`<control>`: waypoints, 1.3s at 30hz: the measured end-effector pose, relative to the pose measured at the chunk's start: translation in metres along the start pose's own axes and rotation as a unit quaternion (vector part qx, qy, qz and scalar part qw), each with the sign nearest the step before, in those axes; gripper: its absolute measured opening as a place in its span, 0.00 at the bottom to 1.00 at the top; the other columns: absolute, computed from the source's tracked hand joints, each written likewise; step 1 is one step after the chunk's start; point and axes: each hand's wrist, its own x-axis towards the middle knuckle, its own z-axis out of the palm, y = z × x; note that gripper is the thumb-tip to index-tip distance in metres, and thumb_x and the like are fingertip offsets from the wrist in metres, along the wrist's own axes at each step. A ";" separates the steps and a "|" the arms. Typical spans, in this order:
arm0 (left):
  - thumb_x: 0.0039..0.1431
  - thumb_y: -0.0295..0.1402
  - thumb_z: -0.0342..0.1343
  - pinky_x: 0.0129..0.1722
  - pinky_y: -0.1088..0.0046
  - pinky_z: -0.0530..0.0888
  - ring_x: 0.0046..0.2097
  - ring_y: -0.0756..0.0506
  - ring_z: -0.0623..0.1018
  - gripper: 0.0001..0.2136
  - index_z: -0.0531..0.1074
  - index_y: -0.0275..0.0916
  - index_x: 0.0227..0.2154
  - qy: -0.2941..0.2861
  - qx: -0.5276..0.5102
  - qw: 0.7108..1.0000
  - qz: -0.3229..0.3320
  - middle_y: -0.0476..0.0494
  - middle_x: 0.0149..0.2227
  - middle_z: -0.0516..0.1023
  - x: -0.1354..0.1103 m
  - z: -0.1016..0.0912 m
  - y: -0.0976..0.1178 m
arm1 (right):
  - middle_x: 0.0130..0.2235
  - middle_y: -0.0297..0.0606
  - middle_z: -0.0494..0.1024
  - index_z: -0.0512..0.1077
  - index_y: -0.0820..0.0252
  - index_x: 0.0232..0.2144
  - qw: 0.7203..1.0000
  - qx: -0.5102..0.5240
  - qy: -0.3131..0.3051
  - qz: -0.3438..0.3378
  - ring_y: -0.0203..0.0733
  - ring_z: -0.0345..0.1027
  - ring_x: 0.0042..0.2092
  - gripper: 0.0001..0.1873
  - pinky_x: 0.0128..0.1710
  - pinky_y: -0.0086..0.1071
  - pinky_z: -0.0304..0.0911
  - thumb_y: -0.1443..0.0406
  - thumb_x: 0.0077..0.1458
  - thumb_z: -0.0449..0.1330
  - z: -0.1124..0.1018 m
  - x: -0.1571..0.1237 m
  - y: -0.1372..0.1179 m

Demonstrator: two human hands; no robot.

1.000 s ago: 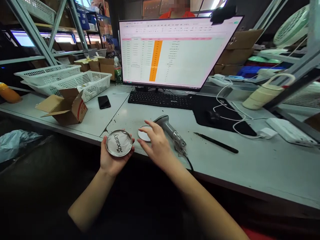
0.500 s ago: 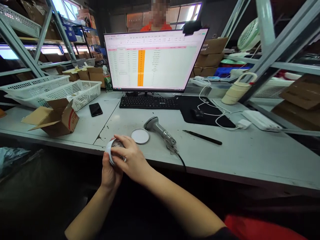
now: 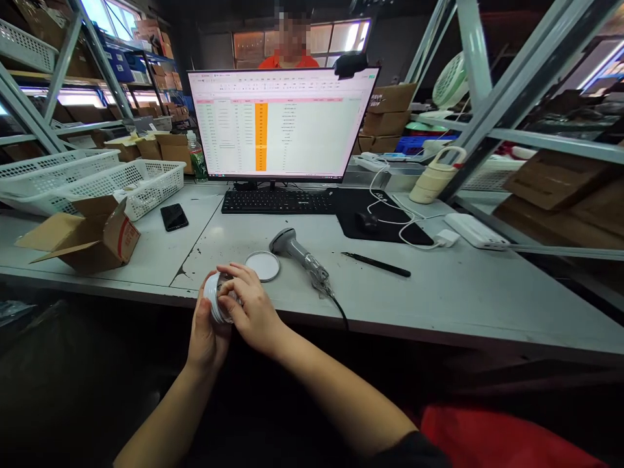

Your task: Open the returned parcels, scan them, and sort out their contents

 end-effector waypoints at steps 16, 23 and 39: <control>0.53 0.49 0.70 0.61 0.63 0.71 0.62 0.37 0.73 0.33 0.68 0.45 0.59 0.007 0.067 0.997 -0.038 0.38 0.59 0.74 0.002 -0.008 0.002 | 0.69 0.51 0.63 0.68 0.60 0.61 0.961 -0.188 -0.191 0.062 0.60 0.51 0.71 0.30 0.70 0.61 0.47 0.67 0.56 0.66 -0.018 0.003 0.002; 0.49 0.50 0.71 0.67 0.56 0.64 0.65 0.34 0.69 0.38 0.65 0.46 0.61 -0.017 0.098 0.995 -0.025 0.37 0.61 0.71 -0.001 -0.008 0.004 | 0.58 0.45 0.75 0.73 0.59 0.53 0.967 -0.058 -0.207 0.137 0.53 0.70 0.57 0.26 0.59 0.48 0.65 0.63 0.52 0.71 -0.028 0.006 0.011; 0.59 0.47 0.59 0.44 0.71 0.77 0.49 0.43 0.80 0.21 0.78 0.44 0.51 0.030 -0.073 0.994 -0.073 0.42 0.49 0.81 0.001 0.001 0.006 | 0.59 0.45 0.76 0.80 0.56 0.47 0.981 -0.184 -0.035 0.048 0.53 0.69 0.61 0.13 0.60 0.51 0.67 0.65 0.58 0.69 -0.018 -0.015 0.026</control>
